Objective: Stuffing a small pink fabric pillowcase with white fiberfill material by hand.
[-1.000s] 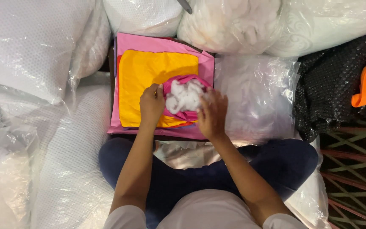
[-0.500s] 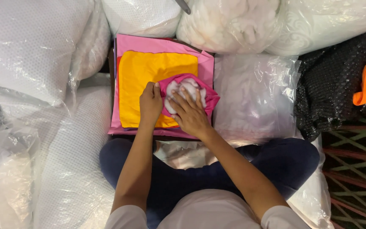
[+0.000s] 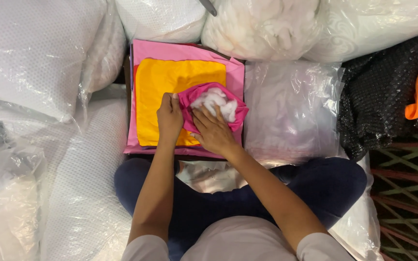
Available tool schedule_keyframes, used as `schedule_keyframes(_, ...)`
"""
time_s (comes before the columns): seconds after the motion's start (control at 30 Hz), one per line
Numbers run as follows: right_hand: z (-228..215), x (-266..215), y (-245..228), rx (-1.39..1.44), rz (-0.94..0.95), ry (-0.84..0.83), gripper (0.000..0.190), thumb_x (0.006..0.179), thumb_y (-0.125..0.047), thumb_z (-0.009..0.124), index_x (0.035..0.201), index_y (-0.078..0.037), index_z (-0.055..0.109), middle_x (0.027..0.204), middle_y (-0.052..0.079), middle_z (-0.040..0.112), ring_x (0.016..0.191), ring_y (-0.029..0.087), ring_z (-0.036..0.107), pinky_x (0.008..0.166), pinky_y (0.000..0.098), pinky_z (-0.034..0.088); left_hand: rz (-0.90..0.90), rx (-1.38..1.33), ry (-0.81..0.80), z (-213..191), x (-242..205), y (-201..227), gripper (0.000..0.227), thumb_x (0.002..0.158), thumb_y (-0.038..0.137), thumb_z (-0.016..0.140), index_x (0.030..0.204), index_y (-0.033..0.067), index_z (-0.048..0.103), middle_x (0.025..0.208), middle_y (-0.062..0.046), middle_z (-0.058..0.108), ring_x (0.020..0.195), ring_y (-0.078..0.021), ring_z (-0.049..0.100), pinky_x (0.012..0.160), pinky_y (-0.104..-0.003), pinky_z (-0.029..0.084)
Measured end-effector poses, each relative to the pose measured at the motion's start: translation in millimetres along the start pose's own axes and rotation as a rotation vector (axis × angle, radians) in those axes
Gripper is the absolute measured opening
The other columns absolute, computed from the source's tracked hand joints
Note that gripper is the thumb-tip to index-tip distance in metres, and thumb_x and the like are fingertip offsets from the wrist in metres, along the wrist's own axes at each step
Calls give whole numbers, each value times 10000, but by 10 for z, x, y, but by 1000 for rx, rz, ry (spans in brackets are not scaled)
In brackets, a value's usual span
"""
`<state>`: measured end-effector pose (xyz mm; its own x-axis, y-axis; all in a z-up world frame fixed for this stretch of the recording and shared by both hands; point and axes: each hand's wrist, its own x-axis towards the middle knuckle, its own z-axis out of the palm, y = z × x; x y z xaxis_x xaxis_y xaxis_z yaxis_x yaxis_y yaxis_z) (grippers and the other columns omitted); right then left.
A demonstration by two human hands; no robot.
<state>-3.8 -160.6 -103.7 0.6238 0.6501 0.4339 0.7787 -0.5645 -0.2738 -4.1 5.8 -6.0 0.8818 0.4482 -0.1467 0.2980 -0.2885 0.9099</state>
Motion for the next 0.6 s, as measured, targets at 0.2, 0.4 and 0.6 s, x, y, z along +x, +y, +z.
schedule_keyframes(0.2,-386,85,-87,110,-79,159,492,1047,-419,483,1387,-90,616,1519,152,541,1443,349,470,1246,583,166,34,1,19,7,25,-96,249,1129,304,410,1051,110,543,765,-114,646,759,-271,675,719,-425,512)
schedule_keyframes(0.4,-509,-334,325,-158,584,495,622,879,-197,792,1380,15,490,1345,247,500,1284,449,490,1072,563,410,-96,-27,-126,-85,-133,296,450,985,366,681,1315,102,526,1149,-251,698,1030,-398,702,870,-513,535)
schedule_keyframes(0.6,-704,-278,506,276,1141,227,175,1015,-294,589,1112,-150,602,1031,132,679,917,378,708,797,493,538,6,-6,-106,-68,-77,276,428,987,307,679,1306,40,581,1154,-272,674,1050,-471,667,884,-580,517)
